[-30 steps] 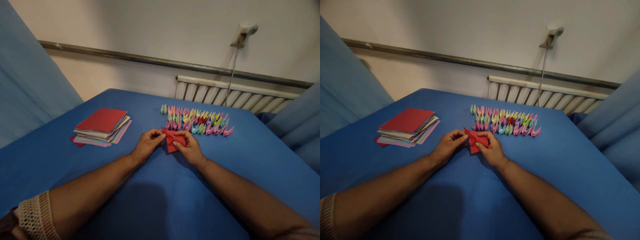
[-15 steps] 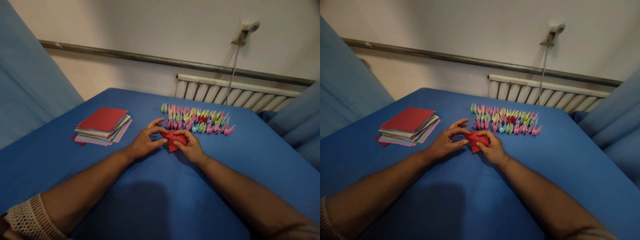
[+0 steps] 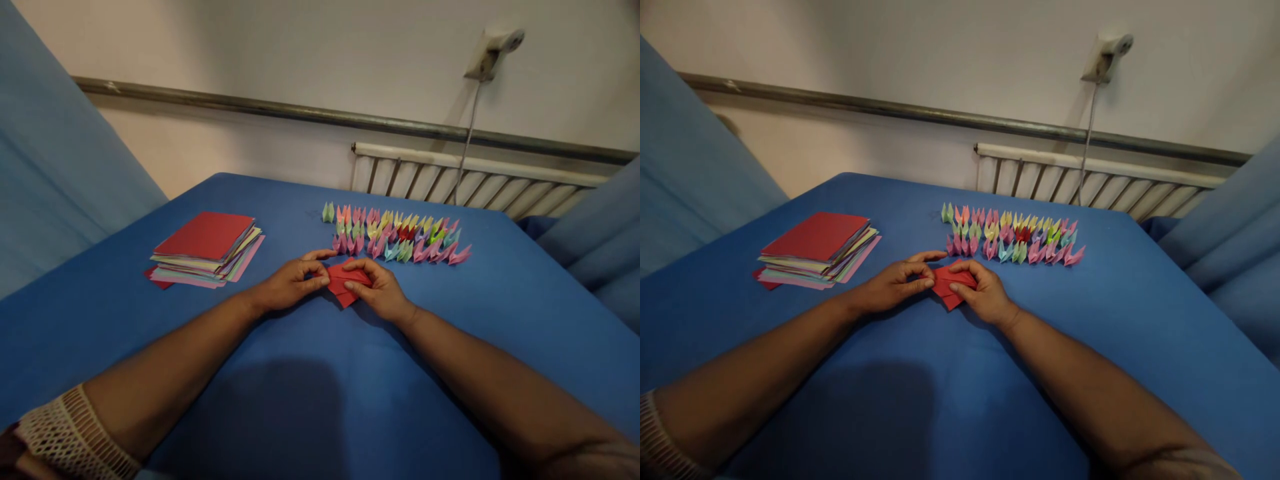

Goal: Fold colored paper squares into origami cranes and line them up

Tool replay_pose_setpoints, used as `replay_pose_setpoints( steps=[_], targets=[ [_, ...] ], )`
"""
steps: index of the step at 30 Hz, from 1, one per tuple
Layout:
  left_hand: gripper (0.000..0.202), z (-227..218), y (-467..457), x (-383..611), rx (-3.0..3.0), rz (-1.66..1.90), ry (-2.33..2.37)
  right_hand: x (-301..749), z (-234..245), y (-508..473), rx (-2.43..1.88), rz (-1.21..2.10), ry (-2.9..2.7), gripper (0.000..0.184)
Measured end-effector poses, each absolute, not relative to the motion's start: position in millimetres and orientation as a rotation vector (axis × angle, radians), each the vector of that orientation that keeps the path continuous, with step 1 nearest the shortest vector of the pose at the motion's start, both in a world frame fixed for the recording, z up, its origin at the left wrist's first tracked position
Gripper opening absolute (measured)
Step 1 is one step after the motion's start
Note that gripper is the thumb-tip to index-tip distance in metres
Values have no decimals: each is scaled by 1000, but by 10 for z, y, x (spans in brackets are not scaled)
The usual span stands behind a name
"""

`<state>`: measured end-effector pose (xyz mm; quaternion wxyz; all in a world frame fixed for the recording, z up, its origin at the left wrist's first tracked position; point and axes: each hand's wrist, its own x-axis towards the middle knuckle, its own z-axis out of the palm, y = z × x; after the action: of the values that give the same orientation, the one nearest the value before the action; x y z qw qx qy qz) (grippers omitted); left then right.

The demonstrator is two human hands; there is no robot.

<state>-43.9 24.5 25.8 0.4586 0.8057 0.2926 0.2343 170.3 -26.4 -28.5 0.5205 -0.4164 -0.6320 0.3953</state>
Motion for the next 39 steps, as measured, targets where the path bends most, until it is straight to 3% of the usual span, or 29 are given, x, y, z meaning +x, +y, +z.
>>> replay_pose_setpoints(
  steps=[6, 9, 11, 17, 26, 39],
  targets=[
    [20, 225, 223, -405, 1726, 727, 790, 1702, -337, -245, -992, 926, -1480, 25],
    [43, 168, 175, -324, 1381, 901, 888, 1688, -343, -244, -983, 863, -1429, 25],
    [54, 131, 120, -261, 1211, 829, 860, 1674, -331, -255, -986, 840, -1410, 24],
    [35, 58, 20, -173, 1058, 769, 757, 1637, -244, -327, -956, 930, -1449, 27],
    [35, 42, 129, -231, 1008, 885, 811, 1705, -208, -276, -969, 1169, -1240, 39],
    [29, 73, 93, -204, 956, 958, 808, 1627, -299, -308, -923, 1427, -1457, 27]
  ],
)
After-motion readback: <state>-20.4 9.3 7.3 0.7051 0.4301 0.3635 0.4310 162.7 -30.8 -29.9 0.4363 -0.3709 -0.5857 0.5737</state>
